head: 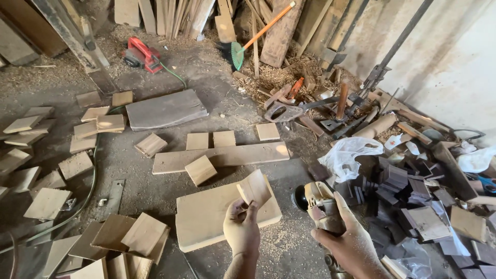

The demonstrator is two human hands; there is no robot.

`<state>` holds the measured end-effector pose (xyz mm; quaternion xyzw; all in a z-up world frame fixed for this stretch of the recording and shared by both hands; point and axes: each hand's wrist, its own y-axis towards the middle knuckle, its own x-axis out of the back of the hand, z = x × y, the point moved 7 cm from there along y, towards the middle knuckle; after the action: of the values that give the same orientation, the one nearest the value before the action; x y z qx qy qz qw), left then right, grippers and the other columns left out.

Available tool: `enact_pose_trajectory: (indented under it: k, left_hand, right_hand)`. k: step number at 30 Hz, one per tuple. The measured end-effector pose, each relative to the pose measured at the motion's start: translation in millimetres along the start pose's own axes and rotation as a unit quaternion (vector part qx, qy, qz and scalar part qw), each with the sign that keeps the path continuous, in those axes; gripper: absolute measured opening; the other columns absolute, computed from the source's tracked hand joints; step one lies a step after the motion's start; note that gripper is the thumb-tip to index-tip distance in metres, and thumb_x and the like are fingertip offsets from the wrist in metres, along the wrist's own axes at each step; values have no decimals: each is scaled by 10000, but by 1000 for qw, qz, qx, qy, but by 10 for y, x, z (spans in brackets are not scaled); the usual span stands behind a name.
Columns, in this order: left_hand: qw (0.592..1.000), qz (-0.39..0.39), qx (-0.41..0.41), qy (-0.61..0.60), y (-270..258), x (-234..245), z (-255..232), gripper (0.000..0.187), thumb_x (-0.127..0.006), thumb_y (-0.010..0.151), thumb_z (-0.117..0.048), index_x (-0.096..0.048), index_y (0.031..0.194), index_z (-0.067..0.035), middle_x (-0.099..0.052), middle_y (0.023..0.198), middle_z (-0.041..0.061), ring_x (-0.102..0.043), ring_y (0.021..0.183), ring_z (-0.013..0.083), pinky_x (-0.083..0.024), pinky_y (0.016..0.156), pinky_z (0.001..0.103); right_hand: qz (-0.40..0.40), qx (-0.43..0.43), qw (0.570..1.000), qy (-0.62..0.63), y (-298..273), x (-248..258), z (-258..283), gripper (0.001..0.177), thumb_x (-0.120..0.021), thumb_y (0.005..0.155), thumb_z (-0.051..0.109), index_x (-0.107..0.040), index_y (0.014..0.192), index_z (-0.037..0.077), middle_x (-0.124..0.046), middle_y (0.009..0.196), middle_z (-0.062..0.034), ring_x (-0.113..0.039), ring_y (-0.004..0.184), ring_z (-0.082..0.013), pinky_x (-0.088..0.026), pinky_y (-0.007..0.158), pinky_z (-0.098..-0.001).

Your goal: Sanding the edges of small wooden blocks using a handheld power sander

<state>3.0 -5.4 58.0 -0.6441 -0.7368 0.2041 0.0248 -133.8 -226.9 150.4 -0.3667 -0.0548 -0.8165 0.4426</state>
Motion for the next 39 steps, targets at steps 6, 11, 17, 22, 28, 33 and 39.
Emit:
enact_pose_trajectory:
  k: [6,11,17,22,28,33,39]
  left_hand:
    - [998,16,58,-7,-63,22,-132,313,-675,928,-89,-696,1231,-11,-787,1172,132,-743,1072,200,-592,976,312]
    - [983,21,169,-73,-47,72,-32,370,-611,1000,-187,-688,1333,-48,-761,1207,106,-661,1039,222,-461,895,342]
    - [946,91,208,-233,-87,7,1,452,-536,1020,-176,-600,1415,35,-633,1154,201,-606,988,288,-462,810,355]
    - [902,95,269,-325,-286,-27,-195,501,-484,1004,-222,-500,1406,77,-539,1321,259,-544,1136,365,-476,973,453]
    - [884,130,238,-381,-105,1,38,550,-461,1022,-211,-452,1561,-102,-637,1301,169,-606,813,167,-548,617,261]
    - [882,122,255,-377,-135,41,19,514,-455,1038,-231,-535,1519,-69,-641,1108,166,-559,702,138,-544,558,243]
    - [860,123,282,-407,-89,87,126,350,-444,1078,-205,-584,1264,55,-618,927,120,-507,603,123,-471,511,250]
  right_hand:
    - [5,-1,1000,-6,-1,-3,4,1102,-827,692,239,-248,1623,137,-602,1460,-139,-738,1211,-235,-593,979,-355]
    - [18,12,1000,-4,69,-41,-133,1099,-841,713,230,-228,1618,112,-553,1504,-150,-670,1306,-235,-528,1068,-367]
    - [-8,44,999,15,98,-45,-173,1066,-855,689,220,-303,1593,100,-623,1448,-148,-707,1259,-231,-548,1032,-361]
    - [-32,48,997,50,77,-48,-123,1047,-876,665,142,-352,1566,41,-721,1328,-172,-797,1069,-233,-621,878,-342]
    - [-41,67,996,35,133,-112,-206,1075,-903,630,137,-376,1566,83,-646,1446,-139,-656,1331,-225,-508,1071,-356]
    - [-41,139,988,52,244,-204,-339,1074,-910,603,104,-388,1540,38,-638,1440,-172,-640,1346,-247,-498,1095,-368]
    - [-40,177,982,52,370,-265,-441,1104,-918,590,106,-372,1546,27,-645,1426,-176,-626,1354,-259,-465,1119,-363]
